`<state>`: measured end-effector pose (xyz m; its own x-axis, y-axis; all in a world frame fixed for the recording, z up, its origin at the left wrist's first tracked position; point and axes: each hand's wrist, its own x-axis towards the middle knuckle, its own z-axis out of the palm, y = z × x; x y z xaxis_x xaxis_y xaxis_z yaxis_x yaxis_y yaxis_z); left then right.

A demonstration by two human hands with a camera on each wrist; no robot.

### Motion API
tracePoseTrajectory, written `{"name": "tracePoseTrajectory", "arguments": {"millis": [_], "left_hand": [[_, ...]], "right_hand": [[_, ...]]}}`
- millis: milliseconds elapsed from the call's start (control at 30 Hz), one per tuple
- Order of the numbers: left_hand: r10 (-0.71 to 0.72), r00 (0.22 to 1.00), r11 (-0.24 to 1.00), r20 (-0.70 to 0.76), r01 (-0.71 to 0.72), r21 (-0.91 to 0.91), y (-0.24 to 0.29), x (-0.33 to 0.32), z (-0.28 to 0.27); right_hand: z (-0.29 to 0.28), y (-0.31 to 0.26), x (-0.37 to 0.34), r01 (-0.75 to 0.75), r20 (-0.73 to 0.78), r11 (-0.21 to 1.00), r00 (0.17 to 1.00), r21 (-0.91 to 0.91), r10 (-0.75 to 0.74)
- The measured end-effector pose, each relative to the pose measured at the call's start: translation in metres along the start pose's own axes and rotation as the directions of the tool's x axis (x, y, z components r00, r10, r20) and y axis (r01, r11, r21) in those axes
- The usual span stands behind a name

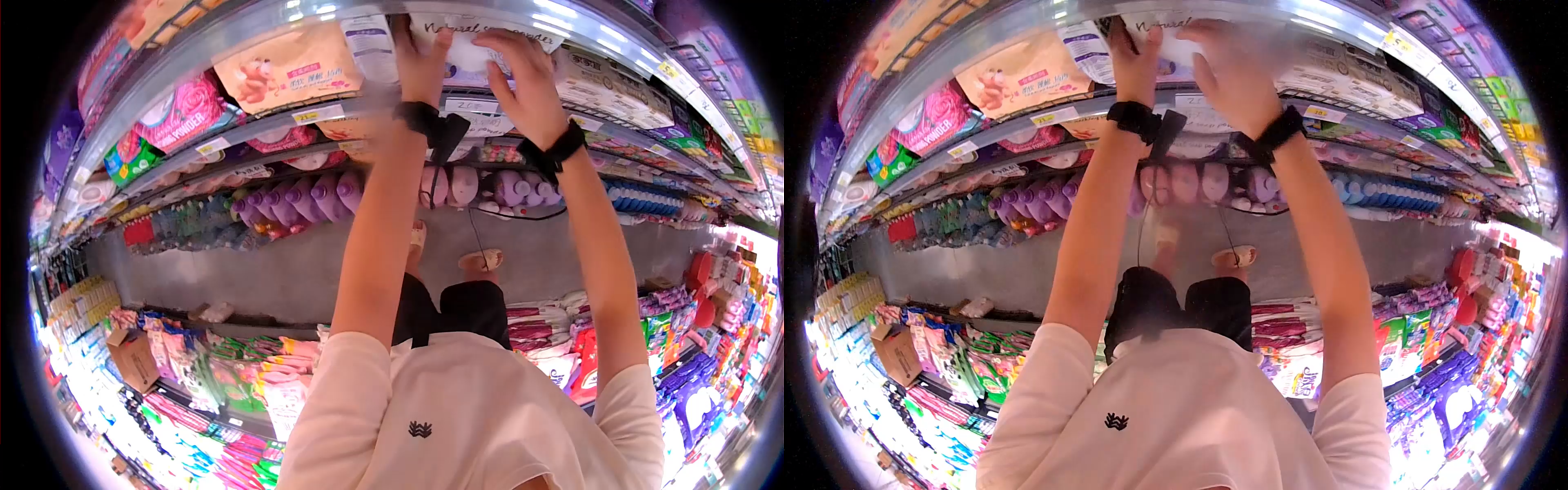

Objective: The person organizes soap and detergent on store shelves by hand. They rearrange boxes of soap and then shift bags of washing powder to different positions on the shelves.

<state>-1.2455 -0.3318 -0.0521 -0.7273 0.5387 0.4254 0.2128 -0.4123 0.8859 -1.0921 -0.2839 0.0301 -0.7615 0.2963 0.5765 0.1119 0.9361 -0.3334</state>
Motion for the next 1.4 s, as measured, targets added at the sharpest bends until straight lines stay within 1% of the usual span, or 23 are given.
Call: {"name": "tracePoseTrajectory", "arguments": {"millis": [100,133,167,233,267,367,400,500,567,633,700,733,800,833,867,967,1000,1067,1133,1233,1267,1367,1400], "left_hand": [[-0.106,0.994,0.977,0.015,0.107,-0.185,-0.006,-0.013,-0.002],[-0.156,0.988,0.986,0.022,0.157,-0.061,-0.018,-0.014,-0.004],[-0.094,0.996,0.993,0.006,0.094,-0.075,-0.029,-0.016,-0.002],[0.026,0.999,0.995,-0.026,-0.029,-0.094,-0.025,-0.02,0.0],[0.081,0.996,0.996,-0.042,-0.08,0.042,-0.024,-0.019,-0.003],[-0.226,0.974,0.951,0.014,0.224,-0.214,-0.027,-0.02,0.001],[-0.257,0.966,0.938,-0.011,0.247,-0.243,-0.026,-0.022,0.004],[-0.31,0.946,0.942,-0.09,0.293,-0.164,-0.035,-0.021,0.01],[-0.323,0.942,0.937,-0.089,0.306,-0.168,-0.027,-0.024,0.009],[-0.335,0.942,0.941,-0.021,0.334,-0.049,-0.021,-0.022,-0.001],[-0.293,0.955,0.936,0.054,0.298,-0.189,-0.022,-0.021,-0.004],[-0.272,0.958,0.923,0.092,0.287,-0.256,-0.025,-0.023,-0.006],[-0.159,0.984,0.987,0.081,0.16,-0.005,-0.026,-0.025,-0.008],[-0.102,0.991,0.989,0.086,0.092,0.119,-0.025,-0.027,-0.008],[-0.123,0.989,0.989,0.083,0.115,0.092,-0.024,-0.029,-0.006],[-0.178,0.982,0.984,0.07,0.177,0.017,-0.018,-0.026,0.001],[-0.173,0.982,0.985,0.081,0.173,0.006,-0.011,-0.024,0.001],[-0.124,0.991,0.992,0.057,0.121,0.044,-0.03,-0.023,0.003],[-0.051,0.997,0.993,0.053,0.045,0.108,-0.019,-0.021,0.003],[-0.094,0.992,0.995,0.086,0.098,-0.037,0.004,-0.021,0.002],[-0.111,0.99,0.994,0.089,0.111,0.007,-0.013,-0.019,-0.002],[-0.166,0.979,0.985,0.119,0.161,0.055,0.007,-0.019,-0.001],[-0.11,0.99,0.964,0.087,0.085,0.25,-0.02,-0.017,-0.003]], "right_hand": [[0.02,0.001,0.033,0.23,0.141,0.94,0.97,-0.25,-0.2],[0.017,-0.013,0.046,0.354,0.203,0.838,0.934,-0.416,-0.294],[0.021,-0.015,0.053,0.354,0.255,0.839,0.929,-0.413,-0.267],[0.032,-0.017,0.065,0.349,0.357,0.844,0.911,-0.408,-0.205],[0.034,-0.015,0.065,0.301,0.316,0.871,0.931,-0.389,-0.181],[0.032,-0.014,0.066,0.18,0.344,0.874,0.939,-0.451,-0.016],[0.033,-0.011,0.065,0.191,0.315,0.852,0.949,-0.488,-0.032],[0.039,-0.011,0.066,0.17,0.334,0.809,0.942,-0.563,0.034],[0.039,-0.02,0.066,0.146,0.314,0.834,0.949,-0.532,0.035],[0.035,-0.026,0.057,0.133,0.252,0.848,0.968,-0.514,0.001],[0.032,-0.023,0.037,0.13,0.136,0.848,0.988,-0.515,-0.069],[0.021,-0.027,0.033,0.018,0.247,0.875,0.962,-0.483,0.117],[0.024,-0.004,0.008,0.042,0.213,0.88,0.975,-0.474,0.068],[0.024,-0.001,-0.003,0.053,0.198,0.881,0.979,-0.47,0.046],[0.025,0.001,-0.013,0.076,0.271,0.869,0.96,-0.489,0.069],[0.032,0.005,-0.015,-0.002,0.274,0.881,0.95,-0.473,0.15],[0.035,0.006,-0.015,0.018,0.242,0.873,0.963,-0.488,0.116],[0.038,0.003,-0.017,-0.021,0.196,0.902,0.974,-0.432,0.117],[0.036,-0.001,-0.021,-0.064,0.167,0.916,0.976,-0.396,0.141],[0.014,-0.009,-0.036,-0.182,0.138,0.927,0.962,-0.329,0.237],[0.008,-0.011,-0.043,-0.154,0.064,0.926,0.98,-0.343,0.187],[0.002,-0.008,-0.061,-0.148,0.077,0.917,0.979,-0.37,0.189],[0.005,-0.004,-0.066,-0.161,0.083,0.92,0.976,-0.356,0.202]]}}
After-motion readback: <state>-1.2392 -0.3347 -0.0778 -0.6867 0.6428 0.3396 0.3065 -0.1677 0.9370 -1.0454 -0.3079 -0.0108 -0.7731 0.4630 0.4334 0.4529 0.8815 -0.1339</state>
